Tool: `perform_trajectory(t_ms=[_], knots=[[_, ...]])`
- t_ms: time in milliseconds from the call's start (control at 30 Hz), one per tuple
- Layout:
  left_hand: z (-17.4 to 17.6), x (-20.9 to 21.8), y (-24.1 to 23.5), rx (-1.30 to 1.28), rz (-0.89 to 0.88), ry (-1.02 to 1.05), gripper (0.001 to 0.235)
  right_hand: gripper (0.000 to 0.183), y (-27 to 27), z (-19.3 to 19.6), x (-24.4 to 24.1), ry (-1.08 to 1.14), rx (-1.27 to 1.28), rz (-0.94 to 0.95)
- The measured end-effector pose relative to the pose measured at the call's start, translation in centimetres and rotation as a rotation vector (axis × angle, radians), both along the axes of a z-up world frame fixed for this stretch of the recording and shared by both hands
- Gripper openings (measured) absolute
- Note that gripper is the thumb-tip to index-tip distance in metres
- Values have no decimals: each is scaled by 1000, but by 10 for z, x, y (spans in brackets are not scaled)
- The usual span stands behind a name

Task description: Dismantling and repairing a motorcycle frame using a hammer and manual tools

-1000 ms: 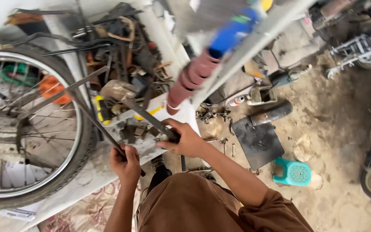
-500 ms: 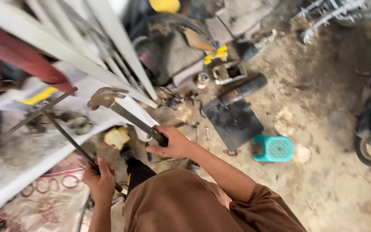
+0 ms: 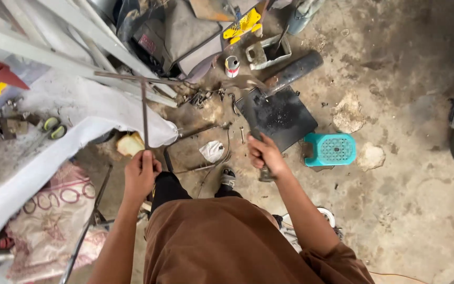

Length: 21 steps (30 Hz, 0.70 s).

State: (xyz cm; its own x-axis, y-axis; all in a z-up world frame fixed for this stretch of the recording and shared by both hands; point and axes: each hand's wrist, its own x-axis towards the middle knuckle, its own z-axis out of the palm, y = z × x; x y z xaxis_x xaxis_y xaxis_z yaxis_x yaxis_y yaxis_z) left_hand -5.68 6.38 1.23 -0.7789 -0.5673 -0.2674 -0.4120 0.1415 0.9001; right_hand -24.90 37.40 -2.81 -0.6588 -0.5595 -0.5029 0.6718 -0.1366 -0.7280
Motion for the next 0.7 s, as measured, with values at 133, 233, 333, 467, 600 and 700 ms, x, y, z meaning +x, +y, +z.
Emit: perform_trajectory(t_ms=[133, 233, 333, 467, 600, 700], knots=[[15, -55, 34, 25, -169, 57, 40, 18, 66, 15, -4, -228, -229, -271], [12, -105, 71, 55, -326, 82, 37, 16, 113, 25, 3, -232, -349, -419], [14, -149, 122, 79, -493, 97, 35, 16, 154, 39, 19, -185, -407, -587], [2, -199, 191, 13, -786, 123, 40, 17, 206, 52, 48, -35, -324, -769], [-12, -243, 268, 70, -1020, 113, 35, 11, 252, 73, 81, 75, -181, -1004], [-11, -278, 328, 191, -1223, 28, 33, 19, 281, 92, 97, 126, -42, -1101]])
